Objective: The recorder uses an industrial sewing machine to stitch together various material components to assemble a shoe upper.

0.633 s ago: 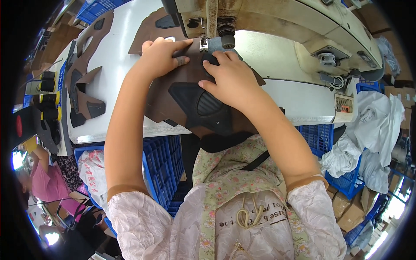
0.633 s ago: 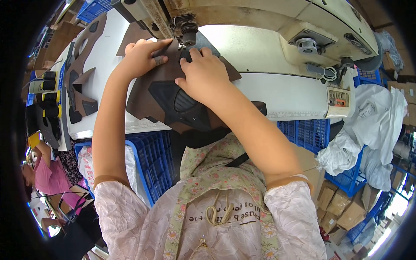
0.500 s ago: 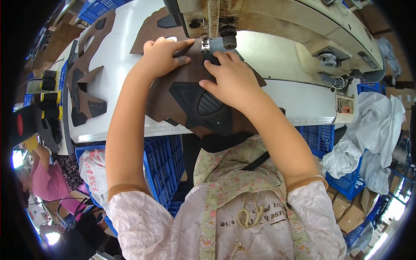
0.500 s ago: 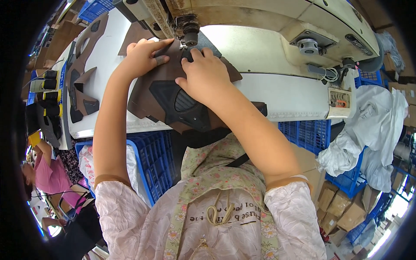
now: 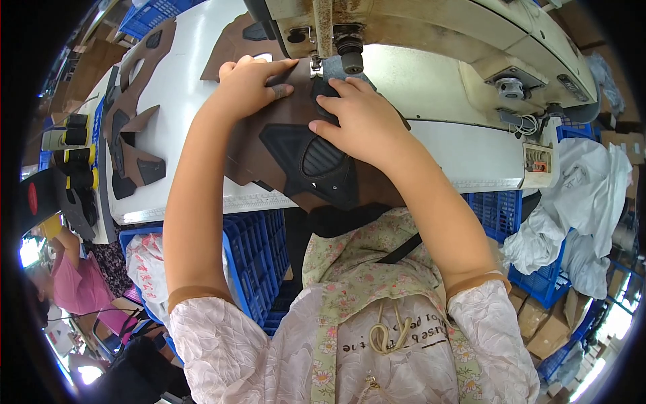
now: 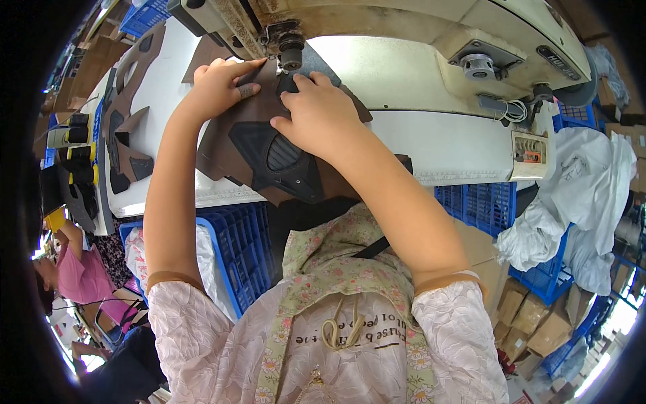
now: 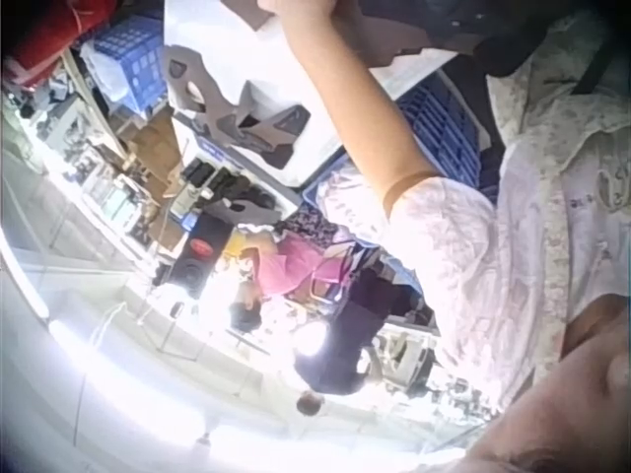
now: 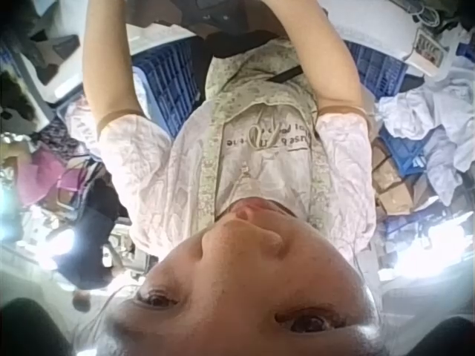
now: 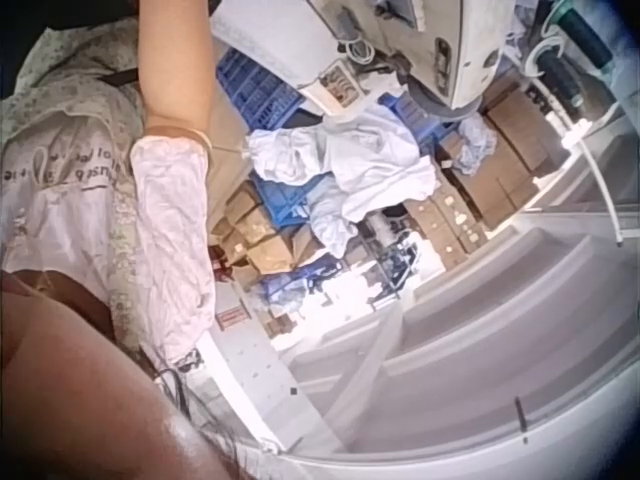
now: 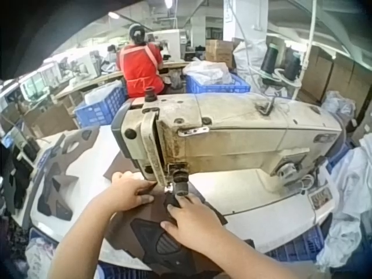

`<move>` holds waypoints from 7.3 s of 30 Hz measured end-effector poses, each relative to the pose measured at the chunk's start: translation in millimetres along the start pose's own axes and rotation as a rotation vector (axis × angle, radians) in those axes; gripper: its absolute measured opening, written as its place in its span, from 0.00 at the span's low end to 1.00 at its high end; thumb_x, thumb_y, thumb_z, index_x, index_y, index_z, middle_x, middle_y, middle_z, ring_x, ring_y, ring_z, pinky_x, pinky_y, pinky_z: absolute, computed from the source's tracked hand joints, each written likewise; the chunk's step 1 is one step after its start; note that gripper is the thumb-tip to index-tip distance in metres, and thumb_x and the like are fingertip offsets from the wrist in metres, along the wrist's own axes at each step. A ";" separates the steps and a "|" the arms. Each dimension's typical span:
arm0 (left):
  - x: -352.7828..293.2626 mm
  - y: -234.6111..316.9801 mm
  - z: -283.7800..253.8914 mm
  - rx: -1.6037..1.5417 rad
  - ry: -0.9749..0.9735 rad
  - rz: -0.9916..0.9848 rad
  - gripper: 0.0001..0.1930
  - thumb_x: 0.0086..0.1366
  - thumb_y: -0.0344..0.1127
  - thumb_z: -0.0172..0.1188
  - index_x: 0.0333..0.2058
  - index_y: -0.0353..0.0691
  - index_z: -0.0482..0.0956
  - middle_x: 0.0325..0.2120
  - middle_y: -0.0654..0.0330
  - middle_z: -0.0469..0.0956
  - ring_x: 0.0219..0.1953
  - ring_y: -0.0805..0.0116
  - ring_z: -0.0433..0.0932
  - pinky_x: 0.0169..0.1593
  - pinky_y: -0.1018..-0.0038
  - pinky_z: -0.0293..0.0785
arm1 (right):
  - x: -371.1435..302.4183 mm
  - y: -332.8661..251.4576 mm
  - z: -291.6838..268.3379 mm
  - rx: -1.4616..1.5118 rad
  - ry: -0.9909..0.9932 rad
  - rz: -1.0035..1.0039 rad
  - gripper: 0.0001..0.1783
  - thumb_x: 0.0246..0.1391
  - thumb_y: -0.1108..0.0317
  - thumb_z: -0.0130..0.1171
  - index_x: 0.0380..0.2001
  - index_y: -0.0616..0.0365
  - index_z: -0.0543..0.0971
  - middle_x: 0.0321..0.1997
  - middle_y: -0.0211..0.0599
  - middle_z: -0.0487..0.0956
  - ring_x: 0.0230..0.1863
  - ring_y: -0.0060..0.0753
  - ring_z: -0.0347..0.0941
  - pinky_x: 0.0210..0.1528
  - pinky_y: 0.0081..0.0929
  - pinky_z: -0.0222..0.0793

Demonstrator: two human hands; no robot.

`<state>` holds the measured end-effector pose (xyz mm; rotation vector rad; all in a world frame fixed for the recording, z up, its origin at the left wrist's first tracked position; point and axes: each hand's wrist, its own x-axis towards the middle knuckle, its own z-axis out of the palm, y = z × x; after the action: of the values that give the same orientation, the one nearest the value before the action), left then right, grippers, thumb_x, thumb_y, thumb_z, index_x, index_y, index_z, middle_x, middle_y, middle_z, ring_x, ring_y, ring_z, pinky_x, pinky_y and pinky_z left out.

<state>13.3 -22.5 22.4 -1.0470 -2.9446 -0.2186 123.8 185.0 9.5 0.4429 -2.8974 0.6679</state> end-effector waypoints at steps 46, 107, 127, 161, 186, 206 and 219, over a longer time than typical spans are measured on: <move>-48.7 26.0 -27.0 0.272 0.004 0.280 0.36 0.56 0.63 0.55 0.59 0.48 0.73 0.32 0.61 0.73 0.43 0.62 0.72 0.56 0.63 0.59 | -4.0 18.5 -22.1 -0.194 -0.090 -0.079 0.23 0.52 0.54 0.62 0.49 0.52 0.81 0.56 0.33 0.76 0.63 0.37 0.66 0.64 0.44 0.59; -16.6 -21.0 -53.2 -0.813 0.126 -0.163 0.14 0.58 0.38 0.63 0.21 0.32 0.78 0.26 0.52 0.77 0.31 0.58 0.75 0.39 0.68 0.70 | 29.4 65.0 -29.4 -0.140 -0.136 -0.273 0.20 0.58 0.57 0.56 0.53 0.46 0.80 0.60 0.27 0.76 0.56 0.40 0.74 0.58 0.34 0.67; -70.5 106.0 -15.5 0.077 -0.117 0.133 0.45 0.46 0.35 0.68 0.66 0.44 0.60 0.63 0.44 0.62 0.65 0.47 0.61 0.66 0.49 0.54 | 34.1 60.3 -34.6 -0.079 -0.098 -0.252 0.19 0.51 0.49 0.60 0.37 0.52 0.82 0.39 0.34 0.82 0.44 0.42 0.78 0.47 0.38 0.72; -83.3 105.0 3.3 0.262 0.015 0.057 0.29 0.59 0.30 0.53 0.62 0.38 0.66 0.60 0.45 0.67 0.63 0.50 0.65 0.64 0.55 0.63 | 24.6 56.8 -37.5 -0.052 -0.065 -0.297 0.26 0.51 0.42 0.60 0.36 0.54 0.85 0.46 0.37 0.80 0.47 0.39 0.76 0.51 0.36 0.70; -79.4 39.9 -4.0 0.189 0.001 0.151 0.29 0.59 0.27 0.47 0.61 0.46 0.69 0.64 0.59 0.65 0.66 0.59 0.63 0.69 0.58 0.57 | 4.6 34.1 -14.9 -0.014 0.103 -0.237 0.33 0.49 0.38 0.60 0.38 0.60 0.84 0.39 0.39 0.79 0.45 0.42 0.72 0.48 0.38 0.68; -78.4 39.3 -4.2 0.130 0.028 0.164 0.28 0.60 0.27 0.48 0.60 0.45 0.69 0.62 0.58 0.67 0.65 0.58 0.65 0.68 0.57 0.57 | 3.4 32.3 -22.9 -0.009 0.045 -0.213 0.33 0.50 0.40 0.61 0.43 0.62 0.82 0.44 0.40 0.78 0.48 0.42 0.70 0.50 0.38 0.66; -75.6 30.3 -1.3 0.113 0.056 0.172 0.28 0.60 0.27 0.47 0.61 0.46 0.69 0.62 0.58 0.68 0.65 0.58 0.64 0.69 0.57 0.56 | 7.3 31.6 -24.4 -0.007 -0.010 -0.172 0.36 0.51 0.37 0.58 0.44 0.62 0.81 0.39 0.40 0.78 0.47 0.42 0.71 0.50 0.39 0.66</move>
<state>91.0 -46.9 23.4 -1.2461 -2.7612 -0.0764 108.5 221.1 19.8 0.6867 -2.8275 0.6298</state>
